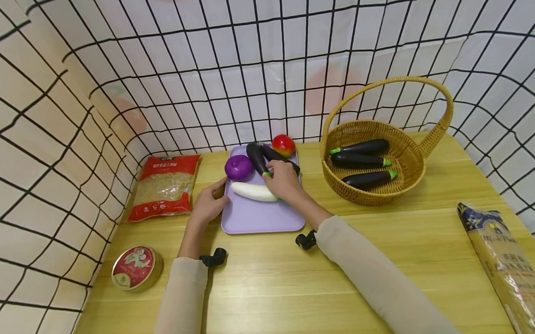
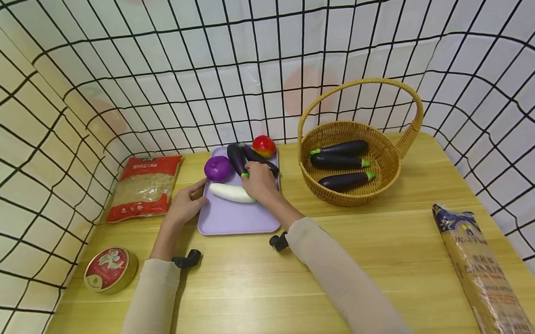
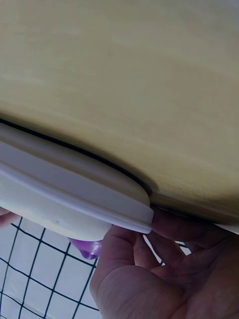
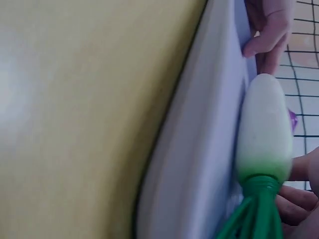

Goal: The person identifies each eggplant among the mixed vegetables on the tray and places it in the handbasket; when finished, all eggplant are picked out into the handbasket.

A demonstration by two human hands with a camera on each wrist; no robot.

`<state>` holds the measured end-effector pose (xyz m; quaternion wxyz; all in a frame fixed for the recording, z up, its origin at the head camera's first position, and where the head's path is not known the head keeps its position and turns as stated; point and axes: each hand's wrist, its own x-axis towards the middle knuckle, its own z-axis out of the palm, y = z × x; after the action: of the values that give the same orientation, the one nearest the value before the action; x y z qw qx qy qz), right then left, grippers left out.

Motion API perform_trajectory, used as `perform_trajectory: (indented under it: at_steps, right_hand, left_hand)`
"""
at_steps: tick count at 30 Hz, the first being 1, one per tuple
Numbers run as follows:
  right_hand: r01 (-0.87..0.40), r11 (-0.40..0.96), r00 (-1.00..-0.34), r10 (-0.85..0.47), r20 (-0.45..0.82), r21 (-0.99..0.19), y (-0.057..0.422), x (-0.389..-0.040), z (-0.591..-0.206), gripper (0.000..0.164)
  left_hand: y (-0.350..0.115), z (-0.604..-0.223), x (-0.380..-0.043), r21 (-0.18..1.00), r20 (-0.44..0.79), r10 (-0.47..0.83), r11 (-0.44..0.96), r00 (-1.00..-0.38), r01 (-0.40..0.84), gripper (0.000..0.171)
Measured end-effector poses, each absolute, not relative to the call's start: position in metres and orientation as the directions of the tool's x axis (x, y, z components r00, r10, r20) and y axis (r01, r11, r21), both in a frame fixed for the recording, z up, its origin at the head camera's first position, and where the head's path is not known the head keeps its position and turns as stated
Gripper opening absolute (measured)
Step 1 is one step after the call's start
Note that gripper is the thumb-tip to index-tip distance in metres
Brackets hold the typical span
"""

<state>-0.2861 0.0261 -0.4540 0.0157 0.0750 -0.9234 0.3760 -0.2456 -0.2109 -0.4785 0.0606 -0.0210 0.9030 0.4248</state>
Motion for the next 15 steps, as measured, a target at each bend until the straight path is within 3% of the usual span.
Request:
perform_trajectory:
  at_steps: [9, 15]
  right_hand:
    - [-0.166, 0.619, -0.984, -0.156, 0.088, -0.768, 0.047, -0.274, -0.44, 0.039]
    - [-0.172, 0.653, -0.983, -0.164, 0.085, -0.737, 0.071, -0.268, -0.436, 0.04]
  left_hand:
    - [-0.211, -0.478, -0.246, 0.766, -0.142, 0.005, 0.634, -0.99, -0.107, 0.064]
    - [-0.211, -0.48, -0.247, 0.769, -0.145, 0.012, 0.631, -0.989, -0.105, 0.064]
